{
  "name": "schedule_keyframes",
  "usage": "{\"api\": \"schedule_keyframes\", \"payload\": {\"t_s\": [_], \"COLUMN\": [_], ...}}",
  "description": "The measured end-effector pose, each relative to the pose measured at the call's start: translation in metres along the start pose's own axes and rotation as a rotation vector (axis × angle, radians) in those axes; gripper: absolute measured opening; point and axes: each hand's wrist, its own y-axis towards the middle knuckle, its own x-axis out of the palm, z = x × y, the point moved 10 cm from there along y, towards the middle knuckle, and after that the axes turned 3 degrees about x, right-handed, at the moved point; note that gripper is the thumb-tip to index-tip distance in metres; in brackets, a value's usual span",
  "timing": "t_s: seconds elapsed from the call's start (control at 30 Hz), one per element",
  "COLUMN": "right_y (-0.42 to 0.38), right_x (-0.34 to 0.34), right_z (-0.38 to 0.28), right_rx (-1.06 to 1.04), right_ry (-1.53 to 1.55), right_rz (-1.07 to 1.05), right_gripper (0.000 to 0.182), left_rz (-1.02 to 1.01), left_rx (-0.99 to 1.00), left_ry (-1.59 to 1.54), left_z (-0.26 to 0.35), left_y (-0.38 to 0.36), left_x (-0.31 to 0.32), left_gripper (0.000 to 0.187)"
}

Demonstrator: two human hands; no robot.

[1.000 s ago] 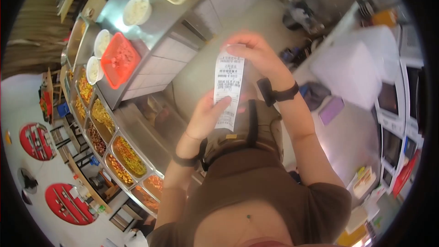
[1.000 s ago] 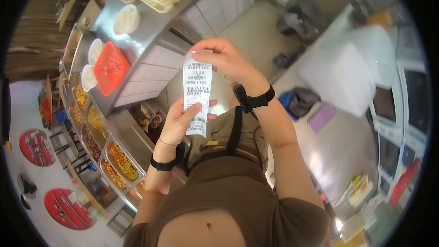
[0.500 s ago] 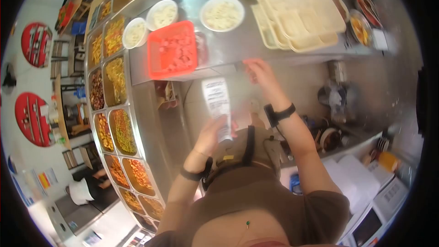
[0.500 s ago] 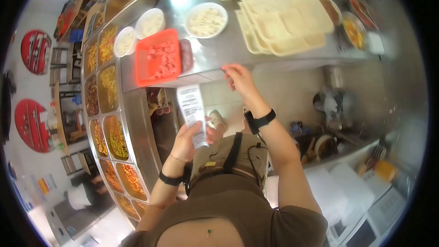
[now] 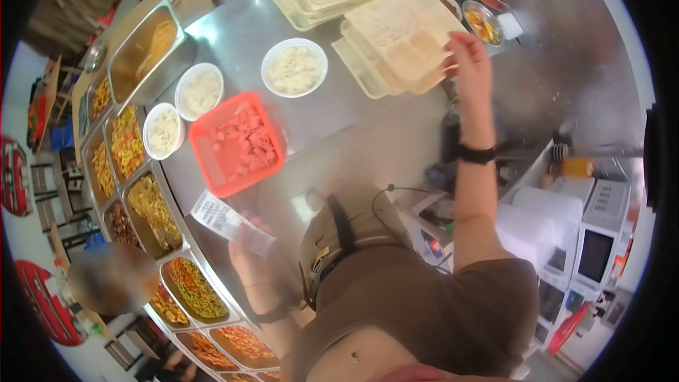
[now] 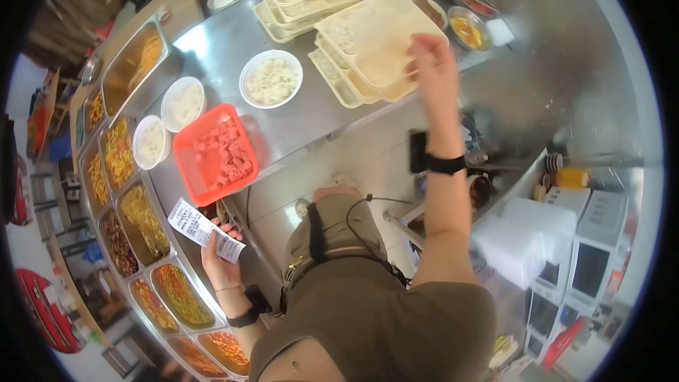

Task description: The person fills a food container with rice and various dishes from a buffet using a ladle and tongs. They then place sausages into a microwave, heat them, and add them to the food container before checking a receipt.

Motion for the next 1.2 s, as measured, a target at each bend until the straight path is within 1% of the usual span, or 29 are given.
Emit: {"api": "schedule_keyframes", "payload": {"t_s": [0.07,0.13,0.17,0.2,0.23,0.27,0.3,0.33,0.4,0.43,0.47,0.5,0.57,0.6,0.63,0.67,0.7,0.73,0.77,0.8,0.83,0.87,0.9,0.93,0.97,1.0,1.07,1.13,1.2], "right_y": [-0.001,-0.032,-0.058,-0.087,-0.113,-0.140,-0.161,-0.178,-0.171,-0.173,-0.179,-0.182,-0.177,-0.171,-0.155,-0.146,-0.140,-0.118,-0.087,-0.067,-0.048,-0.020,0.012,0.045,0.078,0.114,0.197,0.279,0.350], "right_x": [0.001,0.059,0.093,0.136,0.179,0.223,0.259,0.301,0.315,0.318,0.322,0.321,0.300,0.280,0.243,0.219,0.194,0.157,0.122,0.093,0.068,0.041,0.021,0.003,-0.013,-0.025,-0.042,-0.036,-0.010], "right_z": [-0.021,0.026,0.051,0.077,0.104,0.161,0.181,0.223,0.172,0.174,0.189,0.200,0.194,0.174,0.134,0.120,0.105,0.070,0.031,0.014,0.001,-0.018,-0.037,-0.051,-0.058,-0.057,-0.041,-0.012,0.016], "right_rx": [0.138,0.437,0.441,0.425,0.519,0.326,0.477,0.379,0.055,0.054,0.208,0.354,0.377,0.455,0.564,0.614,0.651,0.631,0.611,0.719,0.817,0.820,0.727,0.592,0.522,0.454,0.345,0.296,0.334], "right_ry": [-0.028,-0.059,-0.121,-0.189,-0.318,-0.261,-0.268,-0.149,-0.340,-0.330,-0.203,-0.075,-0.054,0.044,-0.124,0.062,0.240,0.161,0.087,0.158,0.235,0.277,0.347,0.320,0.275,0.243,0.219,0.211,0.390], "right_rz": [-0.203,-0.658,-0.811,-0.962,-1.031,-1.139,-1.142,-1.098,-0.931,-0.914,-0.936,-0.944,-0.965,-0.981,-1.005,-0.963,-0.936,-0.895,-0.859,-0.790,-0.729,-0.582,-0.480,-0.444,-0.450,-0.395,-0.317,-0.334,-0.345], "right_gripper": [0.020,0.024,0.027,0.031,0.037,0.045,0.048,0.046,0.038,0.038,0.034,0.031,0.026,0.024,0.024,0.024,0.025,0.027,0.030,0.031,0.032,0.031,0.032,0.033,0.030,0.029,0.026,0.024,0.023], "left_rz": [0.020,0.079,0.243,0.287,0.434,0.575,0.607,0.625,0.626,0.574,0.512,0.541,0.567,0.563,0.557,0.556,0.591,0.578,0.483,0.389,0.363,0.318,0.276,0.263,0.180,0.103,0.141,0.025,0.129], "left_rx": [-0.066,-0.001,0.041,0.074,0.158,0.239,0.263,0.320,0.393,0.419,0.438,0.420,0.399,0.381,0.389,0.403,0.398,0.328,0.324,0.328,0.318,0.323,0.331,0.331,0.315,0.299,0.279,0.272,0.279], "left_ry": [0.027,-0.004,-0.093,-0.111,-0.217,-0.322,-0.338,-0.278,-0.210,-0.162,-0.112,-0.126,-0.194,-0.232,-0.170,-0.130,-0.156,-0.115,-0.053,0.005,0.011,0.097,0.181,0.184,0.230,0.272,0.283,0.306,0.264], "left_z": [-0.009,-0.002,0.007,0.016,0.028,0.032,0.035,0.047,0.058,0.056,0.054,0.046,0.042,0.045,0.051,0.052,0.058,0.063,0.066,0.069,0.065,0.065,0.065,0.057,0.045,0.030,0.000,-0.030,-0.044], "left_y": [0.016,0.031,0.034,0.046,0.051,0.045,0.037,0.028,0.026,0.026,0.028,0.028,0.032,0.036,0.041,0.055,0.060,0.062,0.075,0.089,0.095,0.101,0.107,0.112,0.117,0.122,0.129,0.136,0.127], "left_x": [0.004,0.008,0.010,0.011,-0.003,-0.016,-0.014,-0.008,-0.004,-0.012,-0.018,-0.031,-0.038,-0.037,-0.051,-0.057,-0.039,-0.012,-0.004,0.006,0.023,0.045,0.067,0.086,0.115,0.142,0.171,0.211,0.250], "left_gripper": [0.029,0.024,0.021,0.021,0.021,0.021,0.021,0.021,0.022,0.021,0.019,0.019,0.020,0.022,0.024,0.027,0.032,0.034,0.034,0.035,0.035,0.032,0.029,0.029,0.026,0.022,0.018,0.018,0.016]}}
